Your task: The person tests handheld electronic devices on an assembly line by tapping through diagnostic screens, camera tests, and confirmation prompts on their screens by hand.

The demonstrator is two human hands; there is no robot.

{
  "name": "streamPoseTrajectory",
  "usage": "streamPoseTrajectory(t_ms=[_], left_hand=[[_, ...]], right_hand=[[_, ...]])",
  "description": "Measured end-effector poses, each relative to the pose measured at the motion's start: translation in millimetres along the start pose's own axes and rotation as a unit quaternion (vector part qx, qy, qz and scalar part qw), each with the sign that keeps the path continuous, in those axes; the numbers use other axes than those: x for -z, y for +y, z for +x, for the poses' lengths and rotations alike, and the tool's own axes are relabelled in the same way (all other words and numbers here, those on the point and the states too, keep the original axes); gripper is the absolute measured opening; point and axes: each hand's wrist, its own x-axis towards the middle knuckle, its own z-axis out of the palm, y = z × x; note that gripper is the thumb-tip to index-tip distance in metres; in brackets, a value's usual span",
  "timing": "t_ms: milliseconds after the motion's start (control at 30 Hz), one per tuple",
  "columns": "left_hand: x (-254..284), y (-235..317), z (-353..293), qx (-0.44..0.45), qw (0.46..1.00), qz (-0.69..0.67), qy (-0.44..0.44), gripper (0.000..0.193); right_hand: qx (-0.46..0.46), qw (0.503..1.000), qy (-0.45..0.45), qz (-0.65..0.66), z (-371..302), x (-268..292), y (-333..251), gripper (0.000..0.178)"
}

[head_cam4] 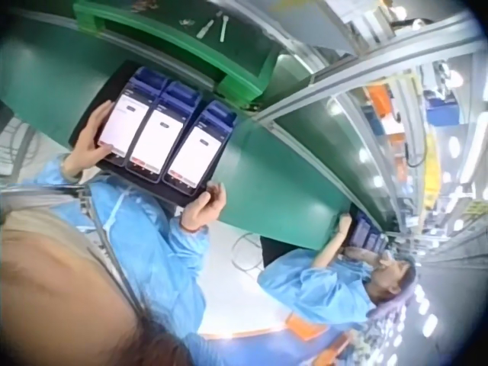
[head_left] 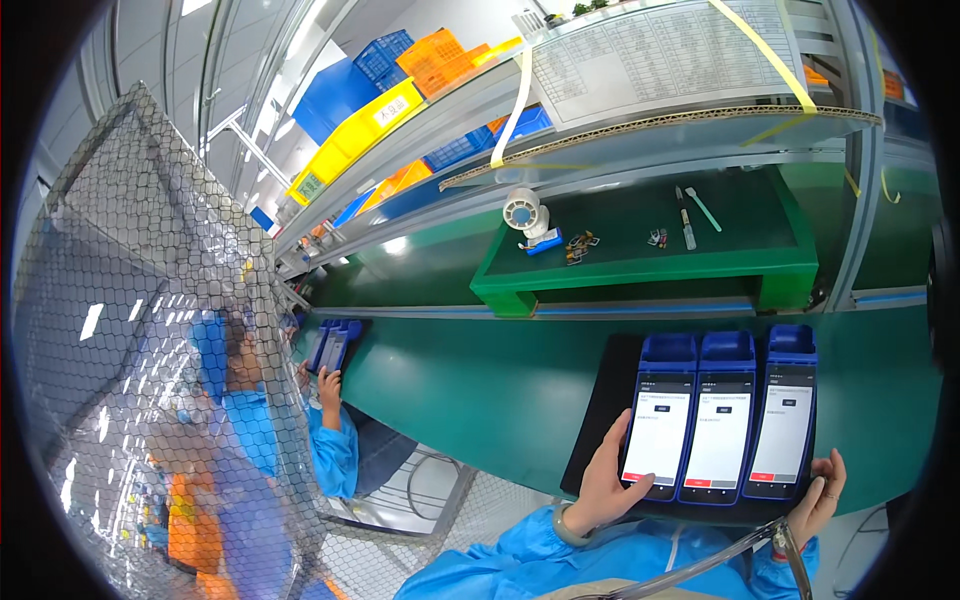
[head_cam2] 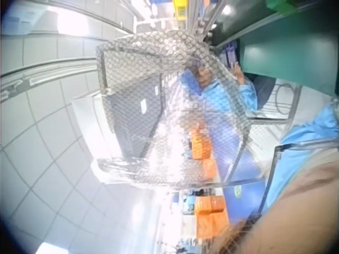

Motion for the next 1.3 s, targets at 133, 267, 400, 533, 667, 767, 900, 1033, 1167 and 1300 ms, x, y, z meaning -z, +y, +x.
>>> streamPoseTrajectory(t_ms=[133, 267, 400, 533, 667, 767, 900, 1033, 1167, 1300], left_hand=[[-1.5, -4.1, -1.3, -0.006, 1.0, 0.0, 0.003, 0.081], [-1.5, -3.3, 0.6, -0.014, 1.0, -0.005, 0.003, 0.082], [-0.6, -4.6, -3.5, -0.003, 1.0, -0.021, 0.004, 0.082], [0.5, -9.9, 0.0, 0.003, 1.0, -0.025, -0.003, 0.081], [0.2, -8.3, -4.1, -0.003, 1.0, -0.025, 0.001, 0.081], [-2.2, -5.1, -4.9, 0.003, 0.999, -0.038, 0.003, 0.081], [-4.3, -4.1, -3.1, 0.01, 0.996, -0.089, -0.011, 0.079], [-2.7, -13.4, -3.1, -0.017, 0.993, -0.121, -0.007, 0.08], [2.0, -16.2, -3.2, 0.026, 0.984, -0.174, -0.007, 0.082], [8.2, -9.4, 1.5, 0.022, 0.989, -0.141, -0.033, 0.084]], right_hand=[[0.0, 1.0, -0.002, 0.009, 0.9, -0.2, -0.1, 0.038], [0.014, 1.0, 0.005, 0.013, 2.6, -1.1, -0.7, 0.038], [0.017, 1.0, 0.003, 0.003, 1.7, -1.5, -2.7, 0.038], [0.011, 1.0, 0.007, -0.008, 2.9, -6.4, -1.7, 0.038], [0.026, 1.0, 0.006, -0.007, 0.7, -2.9, -2.3, 0.039], [0.024, 1.0, 0.007, -0.007, 1.4, -0.1, -0.9, 0.039], [0.024, 0.999, 0.029, -0.016, 1.1, 4.2, -4.1, 0.04], [0.042, 0.998, 0.054, -0.002, 2.1, -2.7, -11.7, 0.04], [0.037, 0.997, 0.058, 0.034, 4.9, -14.3, -21.3, 0.04], [0.161, 0.976, 0.0, -0.147, 2.8, -13.3, -56.6, 0.026]])
